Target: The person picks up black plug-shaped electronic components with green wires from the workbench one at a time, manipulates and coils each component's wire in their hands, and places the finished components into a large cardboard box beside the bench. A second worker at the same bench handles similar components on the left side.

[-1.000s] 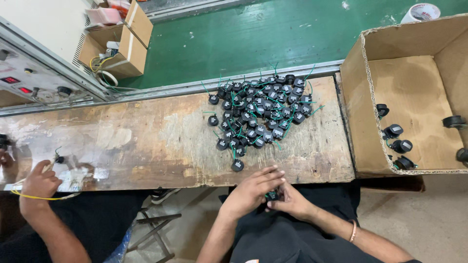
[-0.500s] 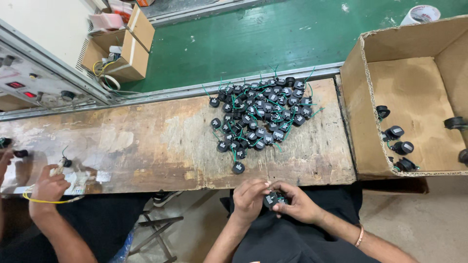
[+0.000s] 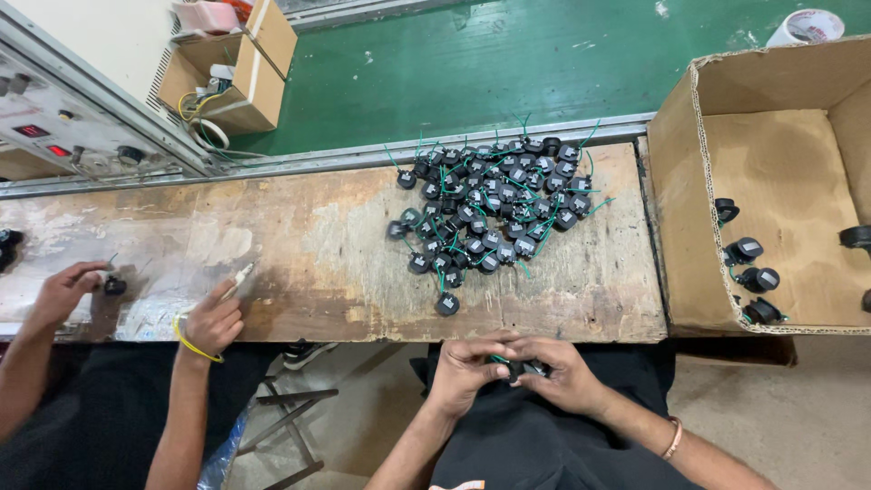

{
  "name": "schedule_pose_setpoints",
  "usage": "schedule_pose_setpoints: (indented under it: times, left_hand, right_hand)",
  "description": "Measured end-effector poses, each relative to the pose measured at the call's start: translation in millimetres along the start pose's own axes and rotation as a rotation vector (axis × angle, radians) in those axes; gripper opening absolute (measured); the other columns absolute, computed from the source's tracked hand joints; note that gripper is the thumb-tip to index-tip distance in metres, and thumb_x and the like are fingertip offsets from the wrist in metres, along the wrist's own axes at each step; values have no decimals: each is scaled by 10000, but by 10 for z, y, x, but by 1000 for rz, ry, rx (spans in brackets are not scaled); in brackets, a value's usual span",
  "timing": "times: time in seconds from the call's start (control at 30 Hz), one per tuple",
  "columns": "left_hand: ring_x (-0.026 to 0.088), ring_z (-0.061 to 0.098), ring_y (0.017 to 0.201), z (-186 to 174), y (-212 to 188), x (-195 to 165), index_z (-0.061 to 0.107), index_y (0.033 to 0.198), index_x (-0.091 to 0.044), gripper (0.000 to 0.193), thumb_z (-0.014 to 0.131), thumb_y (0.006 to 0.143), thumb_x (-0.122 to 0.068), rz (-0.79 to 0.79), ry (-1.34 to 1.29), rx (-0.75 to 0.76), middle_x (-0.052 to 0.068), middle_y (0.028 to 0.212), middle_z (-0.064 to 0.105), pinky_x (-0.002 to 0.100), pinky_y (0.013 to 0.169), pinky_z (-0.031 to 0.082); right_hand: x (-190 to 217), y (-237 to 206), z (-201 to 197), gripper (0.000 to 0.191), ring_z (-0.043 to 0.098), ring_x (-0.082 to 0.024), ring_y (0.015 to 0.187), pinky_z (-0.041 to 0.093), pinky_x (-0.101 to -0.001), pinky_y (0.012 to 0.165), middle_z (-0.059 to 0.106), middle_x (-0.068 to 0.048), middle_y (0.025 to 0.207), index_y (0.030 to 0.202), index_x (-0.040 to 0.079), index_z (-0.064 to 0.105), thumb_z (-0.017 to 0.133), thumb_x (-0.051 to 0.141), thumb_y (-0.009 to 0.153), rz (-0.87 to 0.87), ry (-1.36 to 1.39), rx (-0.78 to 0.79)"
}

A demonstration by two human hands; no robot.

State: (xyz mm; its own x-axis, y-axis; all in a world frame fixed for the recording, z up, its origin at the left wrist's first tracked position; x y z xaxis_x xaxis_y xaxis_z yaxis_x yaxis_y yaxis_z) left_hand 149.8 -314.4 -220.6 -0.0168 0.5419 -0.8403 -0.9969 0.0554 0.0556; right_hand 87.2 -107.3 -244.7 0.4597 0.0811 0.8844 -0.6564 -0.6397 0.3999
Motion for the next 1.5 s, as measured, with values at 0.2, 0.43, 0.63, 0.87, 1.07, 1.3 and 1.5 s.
schedule_pose_setpoints:
  times: [0.2, 0.43, 0.63, 0.87, 1.07, 1.3, 1.5]
  left_hand:
    - [316, 600, 1386, 61, 7, -40, 789, 1120, -54, 324, 804, 824, 78, -65, -154, 93, 118, 1160, 775, 465, 1157, 483]
    - [292, 608, 1336, 38, 57, -489, 681, 1287, -53, 479, 819, 830, -100, 577, 1155, -96, 136, 1366, 679, 417, 1130, 459]
    - [209, 669, 1047, -848, 677, -853, 627, 1304, 20, 380, 740, 996, -172, 431, 574, -838, 123, 1226, 709, 353, 964, 543]
    - [196, 728, 951, -967, 1033, -642, 734, 1170, -21, 245, 733, 924, -28, 456, 1001, -753, 117, 1052, 773, 312, 880, 567]
    - [162, 721, 831, -679, 658, -621, 759, 1010, -64, 161, 701, 898, 36, 627, 620, -589, 85, 984, 774, 297, 681, 604]
    - [238, 722, 868, 168, 541, -467, 759, 998, -89, 253, 799, 784, 40, 624, 1040, 126, 39, 984, 768, 341, 776, 582]
    - [264, 742, 1068, 161, 410, -437, 698, 1048, -67, 269, 742, 819, 67, 540, 946, 308, 66, 1163, 756, 417, 1038, 555]
  right_hand:
    - [43, -29, 71, 324, 765, -276, 1039, 598, -366, 861, 754, -137, 1131, 1046, 8, 700, 832, 51, 754, 88, 18, -52]
    - [74, 70, 149, 545, 645, -241, 1056, 577, -390, 835, 575, -125, 1278, 1366, 78, 449, 725, 6, 901, 156, 491, -293]
    - [80, 129, 139, 710, 593, -206, 1049, 611, -381, 808, 490, -119, 1273, 1547, 134, 236, 619, 24, 960, 306, 761, -144]
    - [58, 109, 167, 511, 580, -213, 1085, 618, -388, 823, 458, -101, 1296, 1413, 79, 406, 649, -3, 970, 362, 712, 80]
    - [-10, 273, -24, 579, 589, -226, 1050, 596, -368, 722, 486, -116, 1305, 1420, 163, 385, 650, 40, 921, 426, 992, -215]
    - [-255, 130, 285, 650, 651, -181, 970, 593, -342, 781, 621, -77, 1137, 1463, 78, 460, 777, 32, 897, 683, 598, 97]
    - [-174, 21, 150, 403, 576, -101, 1082, 529, -274, 879, 560, -17, 1177, 1247, 29, 594, 765, 20, 882, 460, 500, -35]
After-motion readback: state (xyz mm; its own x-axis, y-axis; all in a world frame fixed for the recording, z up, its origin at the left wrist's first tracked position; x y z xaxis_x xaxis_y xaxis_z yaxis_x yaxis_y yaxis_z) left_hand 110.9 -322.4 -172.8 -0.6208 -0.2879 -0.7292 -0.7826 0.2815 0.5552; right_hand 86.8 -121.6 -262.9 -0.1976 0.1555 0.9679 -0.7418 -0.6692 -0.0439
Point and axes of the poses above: each hand's wrist, its own y-axis towards the middle knuckle, its own z-axis out of the palm, x = y × z, the point moved 1 cm from there along y, towards the middle knuckle
